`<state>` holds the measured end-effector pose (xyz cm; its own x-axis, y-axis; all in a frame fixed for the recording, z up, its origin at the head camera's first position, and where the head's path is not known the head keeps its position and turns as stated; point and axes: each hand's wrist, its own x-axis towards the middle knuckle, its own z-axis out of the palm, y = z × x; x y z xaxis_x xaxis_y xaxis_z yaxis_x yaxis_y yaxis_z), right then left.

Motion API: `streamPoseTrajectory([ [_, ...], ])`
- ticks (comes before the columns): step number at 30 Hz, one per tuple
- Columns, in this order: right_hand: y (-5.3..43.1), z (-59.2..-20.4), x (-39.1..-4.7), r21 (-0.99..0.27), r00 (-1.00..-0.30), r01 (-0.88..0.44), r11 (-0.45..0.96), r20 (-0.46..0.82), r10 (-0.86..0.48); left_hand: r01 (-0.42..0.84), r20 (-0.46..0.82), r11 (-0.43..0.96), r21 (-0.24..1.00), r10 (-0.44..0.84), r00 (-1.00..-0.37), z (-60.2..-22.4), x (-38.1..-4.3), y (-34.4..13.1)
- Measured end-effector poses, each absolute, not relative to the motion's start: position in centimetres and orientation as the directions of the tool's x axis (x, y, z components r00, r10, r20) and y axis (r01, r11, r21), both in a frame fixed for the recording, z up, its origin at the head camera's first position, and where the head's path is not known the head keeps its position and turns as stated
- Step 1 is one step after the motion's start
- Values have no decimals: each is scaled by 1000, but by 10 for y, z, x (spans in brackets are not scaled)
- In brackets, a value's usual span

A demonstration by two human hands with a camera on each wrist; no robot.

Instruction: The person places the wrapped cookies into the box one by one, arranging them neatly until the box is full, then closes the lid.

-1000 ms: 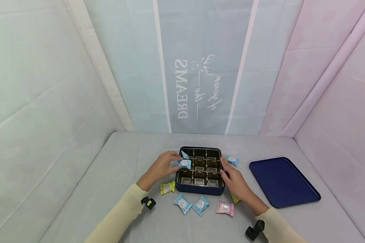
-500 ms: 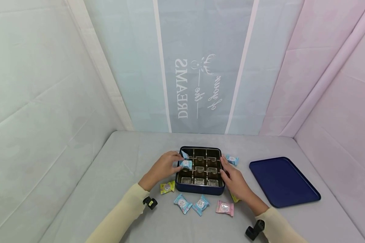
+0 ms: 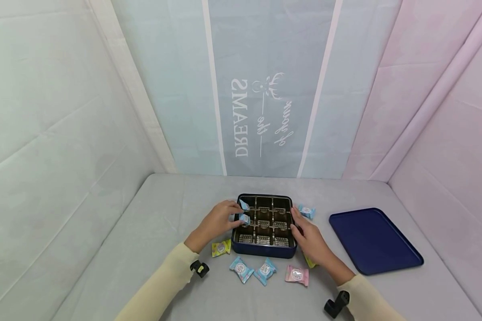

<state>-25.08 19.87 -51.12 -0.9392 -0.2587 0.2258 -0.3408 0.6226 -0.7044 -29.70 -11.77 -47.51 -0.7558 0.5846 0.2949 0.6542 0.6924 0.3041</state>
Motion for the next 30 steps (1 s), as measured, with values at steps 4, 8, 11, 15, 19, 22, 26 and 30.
streamPoseTrajectory([
  [4, 199, -511, -250, -707, -940, -338, 621, 225, -256, 650, 290, 700, 295, 583, -759, -476, -296, -117],
  [8, 199, -511, -250, -705, -940, -340, 622, 225, -258, 644, 276, 707, 292, 583, -764, -476, -296, -116],
  [11, 199, -510, -250, -703, -938, -345, 622, 226, -264, 639, 268, 705, 308, 580, -769, -477, -296, -116],
  [15, 199, -509, -250, -703, -936, -348, 620, 228, -267, 641, 274, 697, 322, 579, -768, -478, -296, -116],
  [19, 199, -509, -251, -701, -936, -349, 622, 228, -268, 646, 280, 695, 317, 582, -764, -479, -297, -116],
  [22, 199, -510, -252, -701, -936, -350, 622, 229, -268, 642, 278, 699, 315, 579, -766, -480, -297, -116],
  [26, 199, -509, -252, -704, -937, -347, 619, 228, -266, 642, 287, 696, 321, 575, -767, -480, -297, -117],
  [30, 200, -507, -254, -707, -937, -346, 617, 226, -266, 639, 293, 693, 334, 569, -769, -479, -298, -117],
])
